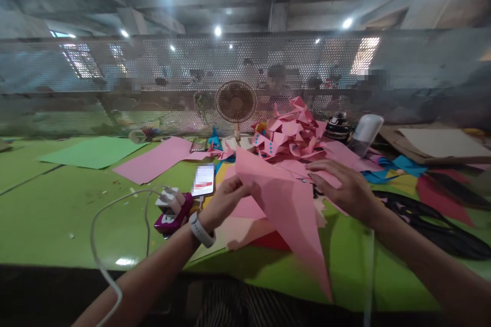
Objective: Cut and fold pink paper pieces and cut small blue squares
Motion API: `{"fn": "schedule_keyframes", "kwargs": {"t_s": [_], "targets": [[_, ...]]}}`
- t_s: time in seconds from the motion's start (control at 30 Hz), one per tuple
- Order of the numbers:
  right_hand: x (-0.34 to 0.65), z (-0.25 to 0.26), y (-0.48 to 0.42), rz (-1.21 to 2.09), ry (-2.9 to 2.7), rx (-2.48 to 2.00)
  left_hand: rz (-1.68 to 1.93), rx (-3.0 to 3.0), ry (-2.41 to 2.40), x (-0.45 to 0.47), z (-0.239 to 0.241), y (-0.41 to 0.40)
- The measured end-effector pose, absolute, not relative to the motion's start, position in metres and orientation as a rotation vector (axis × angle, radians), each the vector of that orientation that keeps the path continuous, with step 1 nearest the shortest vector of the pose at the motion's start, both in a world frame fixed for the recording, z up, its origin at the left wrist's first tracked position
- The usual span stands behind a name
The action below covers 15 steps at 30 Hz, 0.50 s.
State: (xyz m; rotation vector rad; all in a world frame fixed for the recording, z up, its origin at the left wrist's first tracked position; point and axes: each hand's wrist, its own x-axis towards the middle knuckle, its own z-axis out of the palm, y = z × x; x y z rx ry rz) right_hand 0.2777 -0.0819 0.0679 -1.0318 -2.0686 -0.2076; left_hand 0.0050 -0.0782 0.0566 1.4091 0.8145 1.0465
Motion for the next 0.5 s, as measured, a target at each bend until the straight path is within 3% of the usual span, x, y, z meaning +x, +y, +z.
{"fn": "schedule_keyframes", "kwargs": {"t_s": [0.2, 0.37, 0.5], "targets": [[0.259, 0.068, -0.059, -0.138, -2.032, -0.938, 1.245, 1.353, 0.792, 0.0, 0.075, -0.023], [0.26, 0.084, -0.054, -0.13, -1.765, -0.944, 1.075, 1.498, 0.789, -0.002, 0.1, 0.001], [0.27, 0.096, -0.047, 0.423, -1.644, -1.051, 0.89, 1.66, 0.693, 0.015, 0.116, 0.006]]}}
